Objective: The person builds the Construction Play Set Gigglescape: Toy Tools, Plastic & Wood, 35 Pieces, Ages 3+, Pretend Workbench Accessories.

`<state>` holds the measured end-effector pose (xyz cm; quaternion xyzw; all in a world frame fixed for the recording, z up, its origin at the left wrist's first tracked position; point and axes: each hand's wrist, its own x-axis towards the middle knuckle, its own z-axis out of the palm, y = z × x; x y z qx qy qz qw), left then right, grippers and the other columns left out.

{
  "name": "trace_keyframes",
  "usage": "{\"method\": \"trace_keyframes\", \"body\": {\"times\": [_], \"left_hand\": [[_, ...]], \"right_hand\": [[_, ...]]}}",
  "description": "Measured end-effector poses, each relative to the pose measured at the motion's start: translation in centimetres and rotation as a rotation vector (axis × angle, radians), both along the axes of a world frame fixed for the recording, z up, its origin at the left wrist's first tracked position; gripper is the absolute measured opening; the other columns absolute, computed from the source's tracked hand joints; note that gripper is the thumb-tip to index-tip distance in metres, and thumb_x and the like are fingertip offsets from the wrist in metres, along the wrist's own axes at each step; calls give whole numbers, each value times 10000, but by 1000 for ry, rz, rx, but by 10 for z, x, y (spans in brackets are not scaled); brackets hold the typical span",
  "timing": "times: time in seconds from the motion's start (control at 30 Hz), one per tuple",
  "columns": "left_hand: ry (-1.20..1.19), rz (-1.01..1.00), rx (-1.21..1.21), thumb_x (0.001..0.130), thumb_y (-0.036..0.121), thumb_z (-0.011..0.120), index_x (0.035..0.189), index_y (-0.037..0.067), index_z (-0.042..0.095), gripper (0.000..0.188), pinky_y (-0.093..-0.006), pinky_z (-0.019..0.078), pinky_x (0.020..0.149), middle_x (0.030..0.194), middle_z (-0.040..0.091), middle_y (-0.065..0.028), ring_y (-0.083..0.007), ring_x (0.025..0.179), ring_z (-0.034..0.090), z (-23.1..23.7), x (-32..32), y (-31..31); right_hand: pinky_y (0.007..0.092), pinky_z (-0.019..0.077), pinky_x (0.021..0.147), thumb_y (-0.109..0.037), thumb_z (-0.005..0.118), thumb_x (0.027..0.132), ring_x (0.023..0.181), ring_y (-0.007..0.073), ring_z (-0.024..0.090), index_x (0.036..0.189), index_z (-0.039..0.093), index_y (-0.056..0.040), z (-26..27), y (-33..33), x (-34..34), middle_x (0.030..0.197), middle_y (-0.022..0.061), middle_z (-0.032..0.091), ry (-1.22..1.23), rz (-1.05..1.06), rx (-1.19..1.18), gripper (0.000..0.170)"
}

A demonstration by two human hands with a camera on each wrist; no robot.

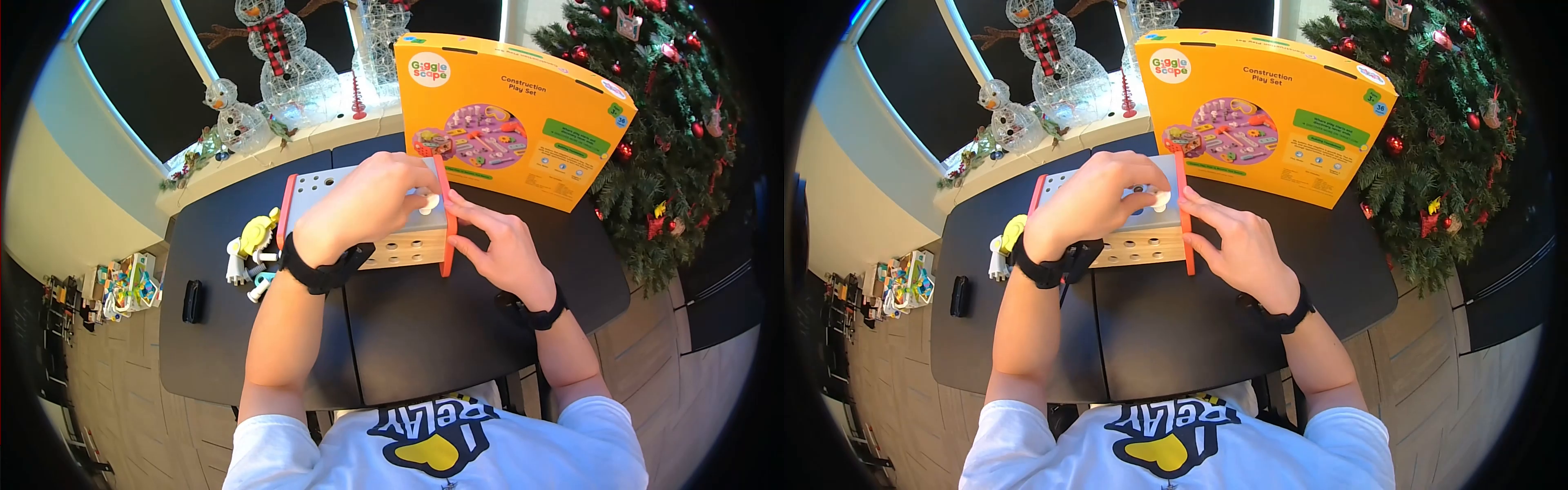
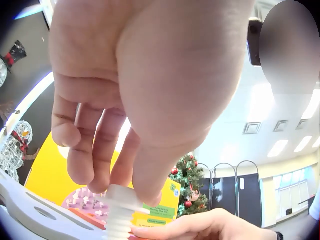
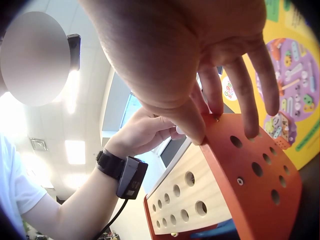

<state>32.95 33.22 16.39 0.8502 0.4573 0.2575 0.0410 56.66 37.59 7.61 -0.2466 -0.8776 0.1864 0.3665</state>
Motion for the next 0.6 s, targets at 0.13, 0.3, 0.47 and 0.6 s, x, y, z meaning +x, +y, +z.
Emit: {"method": "trace_keyframes", "body": {"times": [0.13,0.3,0.47,0.6], "left_hand": [[-96,-45,106,889,145,758,1030,33,747,181,-420,557,804,942,718,-138,-341,876,686,-3,-2,-3],[-8,113,22,892,144,753,1022,32,746,171,-429,556,824,959,705,-141,-349,877,683,3,6,-10],[47,9,-4,895,168,759,1038,29,738,200,-439,550,818,982,697,-153,-355,898,677,0,3,-1],[-28,-91,21,889,212,779,1077,28,726,268,-460,542,827,990,704,-153,-362,950,669,0,-2,0]], "right_hand": [[419,606,886,-167,777,882,1092,343,712,1328,684,-128,0,0,1,1419,57,655,-14,-4,-32,457],[422,606,889,-166,774,884,1095,342,712,1333,680,-128,1,-1,0,1421,58,653,-15,-4,-18,461],[420,606,894,-167,775,885,1097,341,712,1333,678,-129,1,-1,0,1422,60,652,-11,-1,-13,460],[422,607,889,-166,775,885,1091,343,713,1332,676,-130,-1,0,0,1419,57,654,-5,0,-7,460]]}}
